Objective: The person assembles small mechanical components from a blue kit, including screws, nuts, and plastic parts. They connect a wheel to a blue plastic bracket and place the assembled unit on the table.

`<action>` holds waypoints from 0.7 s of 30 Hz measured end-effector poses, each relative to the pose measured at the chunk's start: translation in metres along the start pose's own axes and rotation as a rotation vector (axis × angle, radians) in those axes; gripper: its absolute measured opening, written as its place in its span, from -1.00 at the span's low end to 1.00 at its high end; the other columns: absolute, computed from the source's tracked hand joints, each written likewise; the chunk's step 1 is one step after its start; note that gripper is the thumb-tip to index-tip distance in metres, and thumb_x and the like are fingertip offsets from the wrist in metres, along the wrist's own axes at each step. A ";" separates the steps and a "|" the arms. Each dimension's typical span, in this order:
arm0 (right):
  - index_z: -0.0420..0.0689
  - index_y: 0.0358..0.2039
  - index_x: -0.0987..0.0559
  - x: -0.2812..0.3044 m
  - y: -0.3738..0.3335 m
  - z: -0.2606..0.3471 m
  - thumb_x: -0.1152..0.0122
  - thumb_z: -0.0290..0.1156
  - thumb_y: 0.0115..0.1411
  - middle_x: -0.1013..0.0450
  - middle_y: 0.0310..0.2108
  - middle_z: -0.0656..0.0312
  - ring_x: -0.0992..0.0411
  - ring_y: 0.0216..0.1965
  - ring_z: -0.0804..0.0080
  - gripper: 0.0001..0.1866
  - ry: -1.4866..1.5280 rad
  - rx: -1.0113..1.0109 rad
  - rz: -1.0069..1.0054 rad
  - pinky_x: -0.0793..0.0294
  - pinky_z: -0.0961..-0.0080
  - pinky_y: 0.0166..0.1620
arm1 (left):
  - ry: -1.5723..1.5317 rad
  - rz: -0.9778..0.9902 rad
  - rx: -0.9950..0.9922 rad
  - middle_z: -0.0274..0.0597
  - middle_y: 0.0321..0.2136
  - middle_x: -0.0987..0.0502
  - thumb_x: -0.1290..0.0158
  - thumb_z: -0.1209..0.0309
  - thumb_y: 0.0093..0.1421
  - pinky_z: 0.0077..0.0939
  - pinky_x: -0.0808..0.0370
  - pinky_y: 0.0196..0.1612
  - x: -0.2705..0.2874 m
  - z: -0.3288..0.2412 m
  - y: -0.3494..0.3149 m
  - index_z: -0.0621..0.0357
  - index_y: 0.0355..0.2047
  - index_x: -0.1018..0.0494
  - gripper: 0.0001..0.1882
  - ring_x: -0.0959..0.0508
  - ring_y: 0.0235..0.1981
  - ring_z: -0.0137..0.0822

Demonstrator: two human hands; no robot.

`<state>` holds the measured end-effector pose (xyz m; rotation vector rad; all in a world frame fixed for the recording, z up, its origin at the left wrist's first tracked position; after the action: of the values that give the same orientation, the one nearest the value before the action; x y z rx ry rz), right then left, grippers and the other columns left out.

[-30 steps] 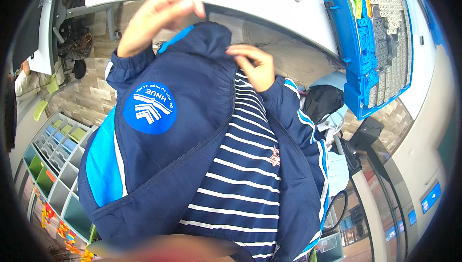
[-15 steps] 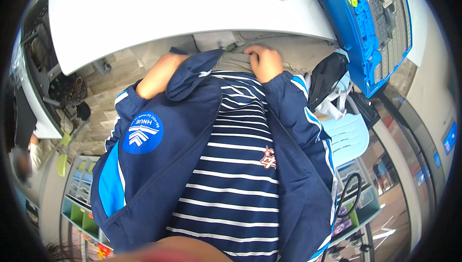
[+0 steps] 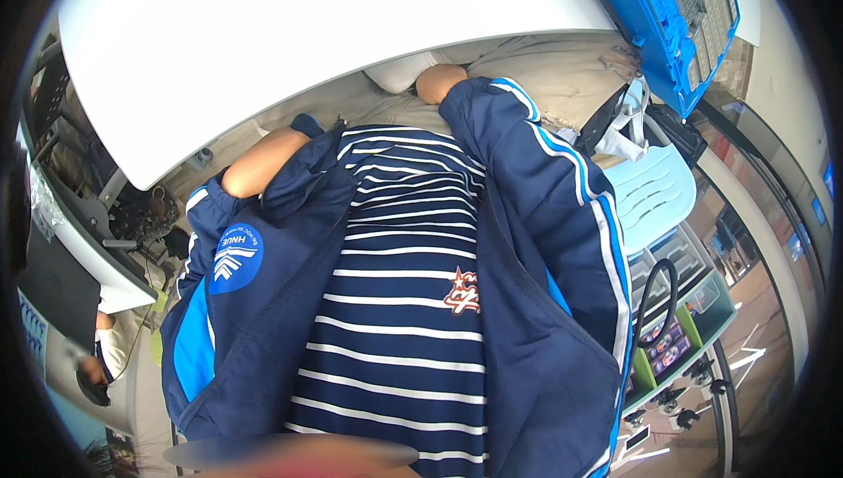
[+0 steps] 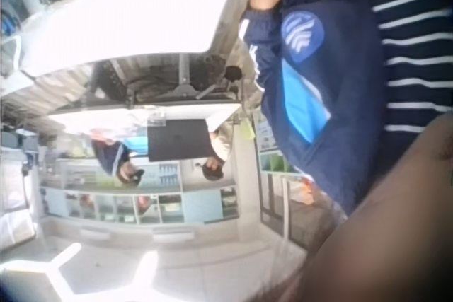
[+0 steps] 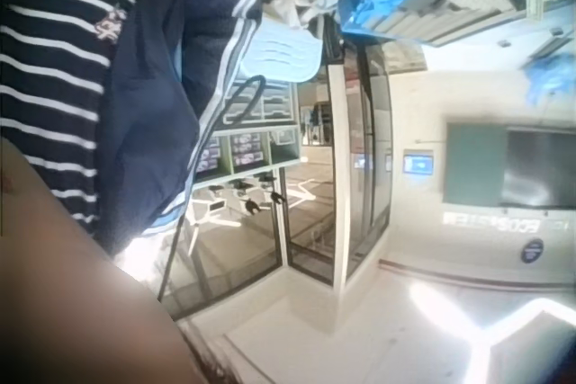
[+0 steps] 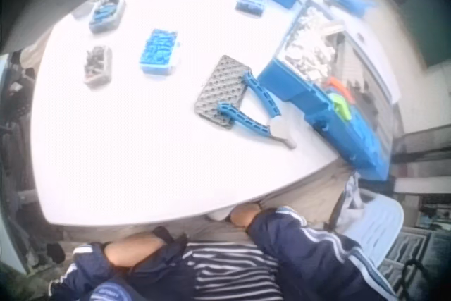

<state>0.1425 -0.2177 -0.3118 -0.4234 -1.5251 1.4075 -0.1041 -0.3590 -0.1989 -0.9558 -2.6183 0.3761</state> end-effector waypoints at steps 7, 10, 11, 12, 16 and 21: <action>-0.31 -0.21 -0.64 -0.018 0.038 0.001 -0.07 -0.44 0.24 -0.63 -0.28 -0.08 -0.61 -0.19 -0.07 -0.74 -0.070 0.076 -0.048 -0.58 0.09 -0.05 | -0.071 0.015 0.039 0.29 -0.26 -0.55 -0.04 0.37 0.19 0.00 -0.44 -0.16 -0.006 0.013 0.002 0.31 -0.22 -0.50 -0.75 -0.52 -0.18 0.29; -0.30 -0.21 -0.64 -0.021 0.052 0.001 -0.07 -0.44 0.24 -0.63 -0.28 -0.09 -0.61 -0.20 -0.08 -0.75 -0.090 0.095 -0.059 -0.58 0.08 -0.05 | -0.096 -0.010 0.047 0.29 -0.27 -0.54 -0.05 0.35 0.20 0.00 -0.44 -0.16 -0.006 0.015 -0.001 0.31 -0.23 -0.50 -0.75 -0.51 -0.18 0.29; -0.30 -0.21 -0.64 -0.022 0.056 0.001 -0.07 -0.44 0.24 -0.63 -0.29 -0.09 -0.61 -0.20 -0.08 -0.75 -0.098 0.099 -0.063 -0.58 0.08 -0.05 | -0.106 -0.015 0.055 0.28 -0.27 -0.54 -0.05 0.34 0.20 0.00 -0.44 -0.17 -0.007 0.016 -0.002 0.31 -0.24 -0.50 -0.74 -0.51 -0.18 0.29; -0.30 -0.21 -0.64 -0.021 0.061 0.001 -0.07 -0.44 0.24 -0.63 -0.29 -0.09 -0.60 -0.20 -0.09 -0.75 -0.102 0.106 -0.068 -0.58 0.08 -0.06 | -0.117 -0.027 0.051 0.28 -0.27 -0.54 -0.05 0.34 0.20 -0.01 -0.44 -0.17 -0.007 0.016 -0.003 0.31 -0.24 -0.50 -0.74 -0.51 -0.19 0.28; -0.29 -0.21 -0.63 -0.022 0.074 -0.001 -0.06 -0.43 0.25 -0.63 -0.29 -0.10 -0.60 -0.20 -0.10 -0.76 -0.128 0.129 -0.086 -0.58 0.07 -0.07 | -0.135 -0.089 0.015 0.27 -0.28 -0.54 -0.06 0.32 0.20 -0.01 -0.43 -0.17 -0.007 0.019 -0.004 0.31 -0.25 -0.50 -0.74 -0.50 -0.20 0.29; -0.28 -0.21 -0.63 -0.024 0.089 0.000 -0.06 -0.43 0.25 -0.62 -0.30 -0.11 -0.60 -0.21 -0.11 -0.76 -0.150 0.172 -0.111 -0.58 0.06 -0.08 | -0.125 -0.131 0.002 0.27 -0.24 -0.54 -0.07 0.31 0.21 -0.03 -0.44 -0.15 -0.009 0.019 -0.004 0.31 -0.21 -0.50 -0.72 -0.50 -0.19 0.28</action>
<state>0.1228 -0.2130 -0.4015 -0.1278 -1.5074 1.4953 -0.1074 -0.3706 -0.2168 -0.7787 -2.7741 0.4171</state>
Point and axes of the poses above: each hand's wrist, its own y-axis towards the middle knuckle, its own x-axis out of the back of the hand, z = x × y, the point moved 5 cm from there along y, towards the middle knuckle
